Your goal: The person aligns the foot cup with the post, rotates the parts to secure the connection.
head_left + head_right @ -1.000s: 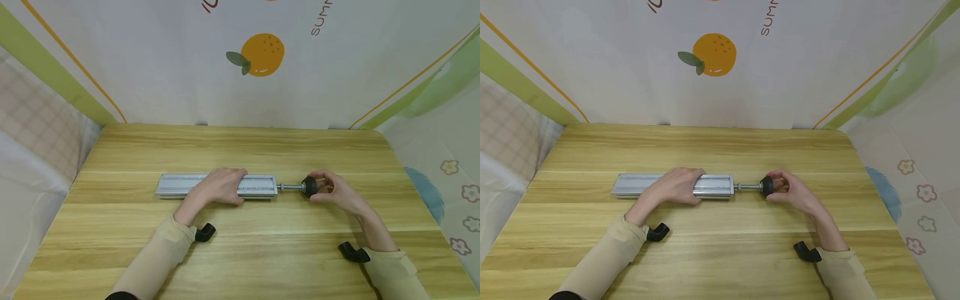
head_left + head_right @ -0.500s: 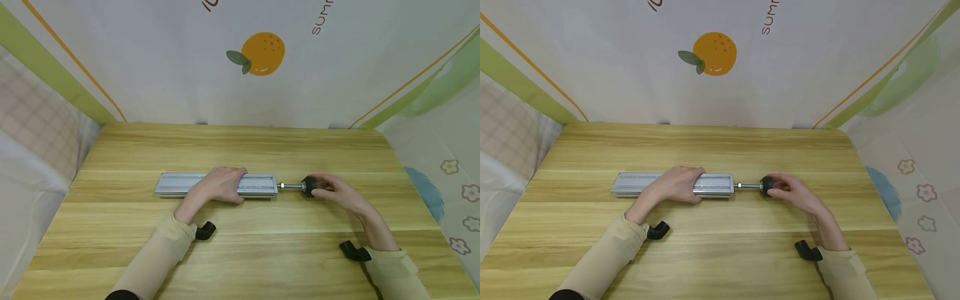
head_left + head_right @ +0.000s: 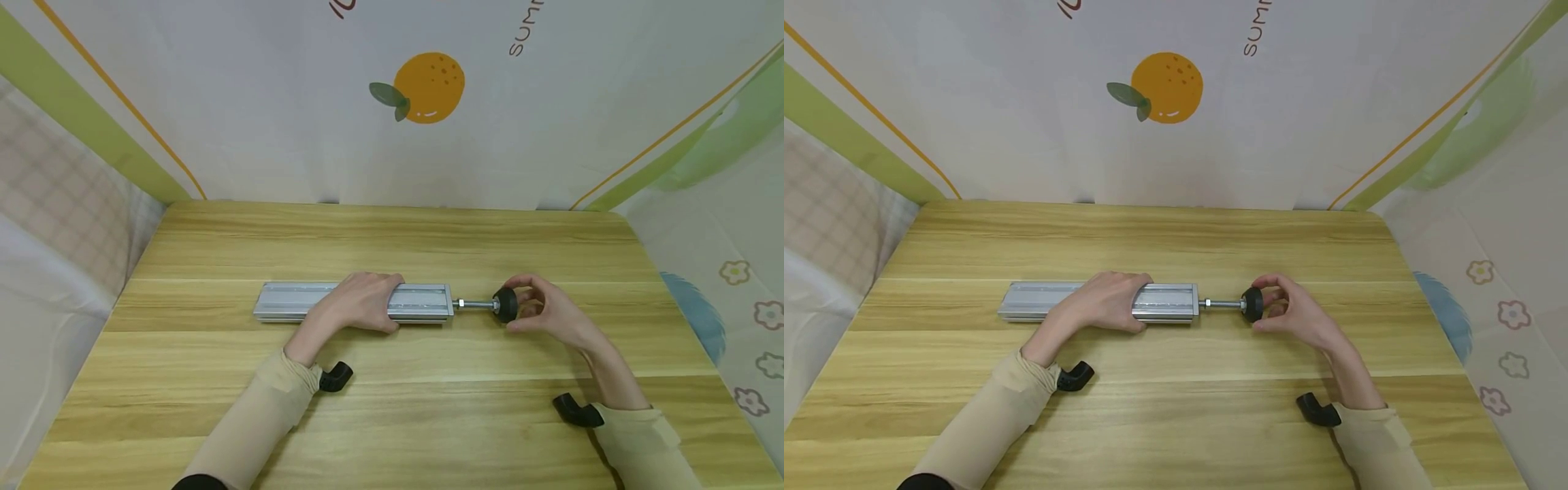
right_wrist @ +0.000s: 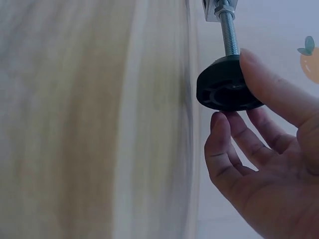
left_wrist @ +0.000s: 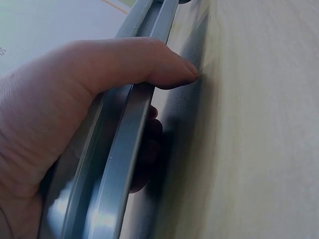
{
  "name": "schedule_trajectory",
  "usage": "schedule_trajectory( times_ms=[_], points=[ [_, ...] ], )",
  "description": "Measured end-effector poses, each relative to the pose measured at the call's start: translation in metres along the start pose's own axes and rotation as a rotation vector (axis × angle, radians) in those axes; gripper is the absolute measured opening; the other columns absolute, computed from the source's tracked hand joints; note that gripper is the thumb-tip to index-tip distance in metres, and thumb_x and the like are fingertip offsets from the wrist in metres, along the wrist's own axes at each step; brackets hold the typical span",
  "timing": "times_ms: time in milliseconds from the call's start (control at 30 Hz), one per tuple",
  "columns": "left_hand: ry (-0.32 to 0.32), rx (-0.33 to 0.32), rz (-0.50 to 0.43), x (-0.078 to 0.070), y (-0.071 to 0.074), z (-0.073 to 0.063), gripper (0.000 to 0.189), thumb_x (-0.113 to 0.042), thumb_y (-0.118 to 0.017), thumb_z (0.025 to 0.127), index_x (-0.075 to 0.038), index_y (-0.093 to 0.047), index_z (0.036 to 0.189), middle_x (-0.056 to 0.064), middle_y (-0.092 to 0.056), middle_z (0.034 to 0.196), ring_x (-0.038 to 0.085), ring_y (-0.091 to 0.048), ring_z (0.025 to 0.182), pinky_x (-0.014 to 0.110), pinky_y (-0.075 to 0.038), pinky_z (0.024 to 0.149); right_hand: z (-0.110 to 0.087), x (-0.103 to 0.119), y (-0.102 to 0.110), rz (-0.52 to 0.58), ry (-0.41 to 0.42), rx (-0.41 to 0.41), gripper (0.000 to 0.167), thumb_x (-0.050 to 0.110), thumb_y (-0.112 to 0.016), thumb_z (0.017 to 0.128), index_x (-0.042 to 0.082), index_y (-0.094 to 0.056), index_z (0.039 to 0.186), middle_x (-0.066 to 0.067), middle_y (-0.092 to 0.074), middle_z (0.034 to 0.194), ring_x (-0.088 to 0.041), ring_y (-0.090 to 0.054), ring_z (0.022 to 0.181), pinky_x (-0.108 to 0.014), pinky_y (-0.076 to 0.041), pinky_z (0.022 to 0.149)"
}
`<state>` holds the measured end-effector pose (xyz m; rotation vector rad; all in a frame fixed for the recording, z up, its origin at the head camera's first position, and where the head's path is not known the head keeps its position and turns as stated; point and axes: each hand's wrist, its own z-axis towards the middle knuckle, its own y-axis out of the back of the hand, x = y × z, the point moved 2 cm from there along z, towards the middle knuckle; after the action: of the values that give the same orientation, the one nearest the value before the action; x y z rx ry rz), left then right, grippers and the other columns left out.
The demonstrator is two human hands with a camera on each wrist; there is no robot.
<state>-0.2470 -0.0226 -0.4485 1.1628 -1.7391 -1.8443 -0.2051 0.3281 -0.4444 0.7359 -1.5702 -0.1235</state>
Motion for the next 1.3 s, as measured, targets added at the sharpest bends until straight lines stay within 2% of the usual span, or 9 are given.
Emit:
schedule_trajectory(
  times_ms=[167,300,500,733,833,1000,1133,1300],
  points=[
    [0.000,-0.003,0.000,0.0003,-0.0002,-0.0001,0.068,-0.039,-0.081,0.072,-0.012,-0.060,0.130,-0.001,-0.073,0.100,0.017,-0.065,0.081,0.039,-0.057,0.078,0.0005,-0.0001,-0.0006,-0.024,0.009,-0.013,0.068,0.006,-0.085,0.081,0.001,-0.050,0.138,-0.024,-0.059,0.121,-0.012,-0.061,0.098,-0.023,-0.055,0.080],
    [0.003,0.002,0.003,0.0000,-0.0004,-0.0004,0.070,-0.039,-0.081,0.072,-0.012,-0.059,0.132,-0.001,-0.073,0.099,0.016,-0.064,0.081,0.039,-0.057,0.079,-0.0006,-0.0017,0.0004,-0.078,0.027,-0.013,0.061,0.011,-0.079,0.088,0.003,-0.052,0.142,-0.021,-0.064,0.120,-0.009,-0.062,0.099,-0.022,-0.053,0.082],
    [-0.002,0.001,0.004,-0.0009,0.0004,-0.0005,0.071,-0.039,-0.081,0.071,-0.012,-0.059,0.132,-0.003,-0.070,0.092,0.015,-0.061,0.077,0.038,-0.056,0.077,-0.0020,-0.0032,0.0032,-0.181,0.045,0.011,0.053,0.019,-0.066,0.100,0.005,-0.052,0.148,-0.019,-0.065,0.133,-0.002,-0.061,0.104,-0.022,-0.051,0.088],
    [0.010,0.014,-0.005,-0.0001,0.0008,-0.0001,0.072,-0.039,-0.081,0.072,-0.011,-0.058,0.135,-0.002,-0.069,0.092,0.015,-0.060,0.077,0.038,-0.056,0.076,-0.0023,-0.0037,0.0045,-0.184,0.038,0.040,0.054,0.022,-0.062,0.102,0.006,-0.049,0.152,-0.021,-0.059,0.142,0.001,-0.058,0.108,-0.020,-0.051,0.089],
    [0.011,0.017,-0.006,0.0003,0.0006,0.0002,0.072,-0.039,-0.081,0.072,-0.011,-0.059,0.134,-0.003,-0.068,0.091,0.015,-0.059,0.076,0.038,-0.055,0.075,-0.0024,-0.0025,0.0041,-0.155,0.035,0.040,0.059,0.021,-0.068,0.099,0.008,-0.047,0.153,-0.018,-0.059,0.141,-0.003,-0.059,0.108,-0.021,-0.051,0.089],
    [0.014,0.018,-0.003,0.0004,0.0005,0.0002,0.072,-0.040,-0.080,0.072,-0.012,-0.058,0.135,-0.002,-0.069,0.093,0.015,-0.060,0.077,0.038,-0.055,0.076,-0.0009,0.0005,0.0019,-0.051,0.023,0.010,0.072,0.013,-0.084,0.083,0.005,-0.047,0.144,-0.017,-0.056,0.133,-0.012,-0.059,0.105,-0.024,-0.055,0.084],
    [0.014,0.023,-0.004,0.0007,-0.0002,0.0003,0.073,-0.040,-0.080,0.072,-0.012,-0.058,0.136,-0.001,-0.071,0.098,0.016,-0.061,0.080,0.038,-0.056,0.077,0.0012,0.0012,-0.0009,-0.082,0.050,-0.023,0.072,0.009,-0.089,0.077,0.005,-0.048,0.136,-0.017,-0.058,0.122,-0.010,-0.059,0.101,-0.023,-0.056,0.084],
    [0.016,0.022,-0.007,0.0005,0.0001,0.0003,0.074,-0.040,-0.081,0.073,-0.011,-0.057,0.137,0.000,-0.072,0.102,0.017,-0.063,0.082,0.039,-0.056,0.079,0.0026,0.0009,-0.0040,-0.147,0.115,-0.056,0.071,0.006,-0.090,0.074,0.005,-0.050,0.132,-0.016,-0.060,0.120,-0.009,-0.059,0.099,-0.025,-0.056,0.085]
  ],
)
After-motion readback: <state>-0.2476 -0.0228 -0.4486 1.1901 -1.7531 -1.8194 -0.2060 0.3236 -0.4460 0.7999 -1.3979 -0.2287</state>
